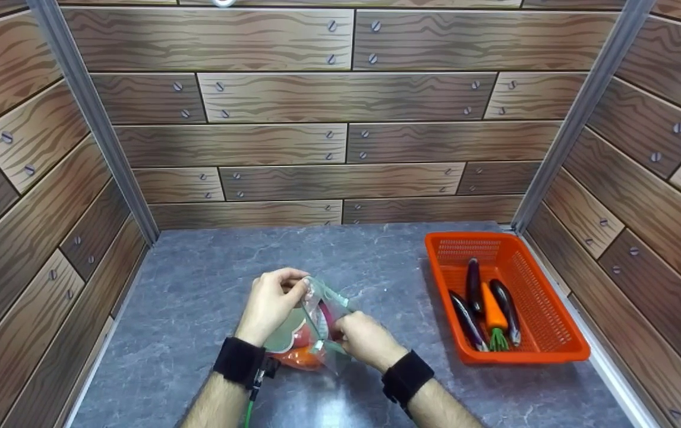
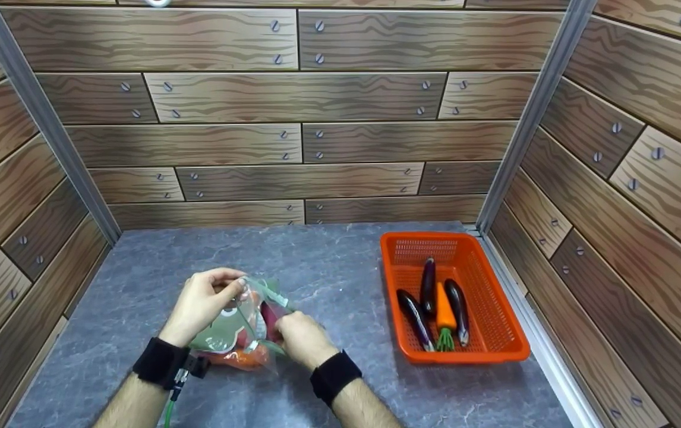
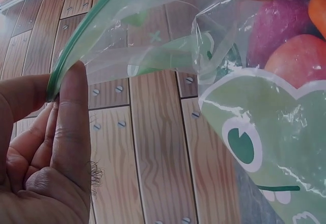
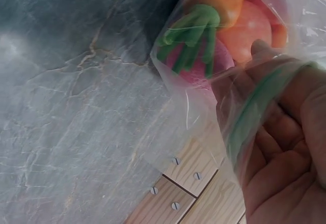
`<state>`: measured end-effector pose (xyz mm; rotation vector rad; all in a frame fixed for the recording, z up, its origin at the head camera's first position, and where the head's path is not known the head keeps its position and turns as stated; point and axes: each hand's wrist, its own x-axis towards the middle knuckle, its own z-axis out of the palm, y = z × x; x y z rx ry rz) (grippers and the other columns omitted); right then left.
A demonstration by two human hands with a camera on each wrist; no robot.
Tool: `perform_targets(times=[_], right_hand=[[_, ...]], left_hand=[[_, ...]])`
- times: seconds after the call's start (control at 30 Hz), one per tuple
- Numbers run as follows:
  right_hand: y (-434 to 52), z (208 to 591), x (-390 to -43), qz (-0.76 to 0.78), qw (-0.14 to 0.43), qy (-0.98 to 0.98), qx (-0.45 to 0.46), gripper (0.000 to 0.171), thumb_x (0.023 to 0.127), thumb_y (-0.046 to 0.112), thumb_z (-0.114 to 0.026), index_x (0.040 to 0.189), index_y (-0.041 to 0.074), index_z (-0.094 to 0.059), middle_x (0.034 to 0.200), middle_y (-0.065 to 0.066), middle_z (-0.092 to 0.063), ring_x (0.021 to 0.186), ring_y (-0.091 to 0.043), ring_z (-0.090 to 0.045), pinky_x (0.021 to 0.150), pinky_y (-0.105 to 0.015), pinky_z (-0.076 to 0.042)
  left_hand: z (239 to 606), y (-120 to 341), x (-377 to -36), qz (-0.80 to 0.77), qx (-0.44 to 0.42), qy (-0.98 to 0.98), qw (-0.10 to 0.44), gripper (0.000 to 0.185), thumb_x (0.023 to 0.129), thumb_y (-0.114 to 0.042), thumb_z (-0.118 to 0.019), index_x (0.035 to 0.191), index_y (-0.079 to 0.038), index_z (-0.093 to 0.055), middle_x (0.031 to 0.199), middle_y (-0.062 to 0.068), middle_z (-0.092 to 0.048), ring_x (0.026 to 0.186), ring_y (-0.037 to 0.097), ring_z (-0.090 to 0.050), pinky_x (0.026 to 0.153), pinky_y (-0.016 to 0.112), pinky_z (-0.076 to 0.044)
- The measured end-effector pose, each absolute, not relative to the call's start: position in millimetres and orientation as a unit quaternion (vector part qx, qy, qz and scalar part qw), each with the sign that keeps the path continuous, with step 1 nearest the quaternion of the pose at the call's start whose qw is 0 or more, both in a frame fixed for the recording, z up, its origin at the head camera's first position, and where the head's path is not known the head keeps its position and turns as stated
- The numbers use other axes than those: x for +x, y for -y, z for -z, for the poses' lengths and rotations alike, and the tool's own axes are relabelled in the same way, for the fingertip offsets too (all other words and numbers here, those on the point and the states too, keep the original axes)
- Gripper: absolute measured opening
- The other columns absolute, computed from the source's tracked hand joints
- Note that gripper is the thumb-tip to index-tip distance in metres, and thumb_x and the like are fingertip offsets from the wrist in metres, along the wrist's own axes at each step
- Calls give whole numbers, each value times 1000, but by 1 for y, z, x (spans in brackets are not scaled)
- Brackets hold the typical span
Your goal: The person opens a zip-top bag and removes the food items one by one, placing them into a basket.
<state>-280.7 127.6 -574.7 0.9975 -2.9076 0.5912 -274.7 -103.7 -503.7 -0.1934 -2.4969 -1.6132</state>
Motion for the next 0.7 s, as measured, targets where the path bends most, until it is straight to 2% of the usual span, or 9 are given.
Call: perform_targets(times=[0.2, 0.43, 0.57, 0.7], right_hand=[[-128, 578, -279, -181, 20, 926, 331, 14, 91, 1, -94, 87, 11, -86, 82, 0, -85, 72, -13, -74, 66, -29, -63], [-131, 585, -277, -154, 28, 935, 318, 24, 88, -1, -92, 76, 14, -78, 74, 1, -78, 64, -15, -67, 56, -34, -55], [-133, 591, -274, -149, 10, 939, 309, 26, 89, 0, -91, 73, 14, -75, 71, 0, -76, 62, -14, -65, 54, -33, -55], [-135, 596, -270, -146, -7, 940, 309, 31, 96, 7, -90, 71, 15, -73, 66, 4, -67, 59, -11, -57, 50, -32, -51]], left_hand=[[507, 104, -275, 537, -67, 838, 76, 19, 110, -14, -79, 125, -5, -88, 102, 8, -90, 79, 12, -82, 71, 20, -68], [512, 104, -274, 537, -71, 839, 60, 22, 110, -15, -79, 126, -2, -87, 104, 10, -90, 81, 14, -83, 72, 22, -69], [515, 102, -274, 541, -80, 836, 45, 23, 111, -14, -79, 127, 0, -86, 105, 12, -90, 83, 16, -85, 75, 24, -72], [519, 101, -272, 546, -90, 833, 27, 22, 110, -12, -79, 127, 0, -86, 106, 13, -89, 86, 18, -86, 78, 26, -74]])
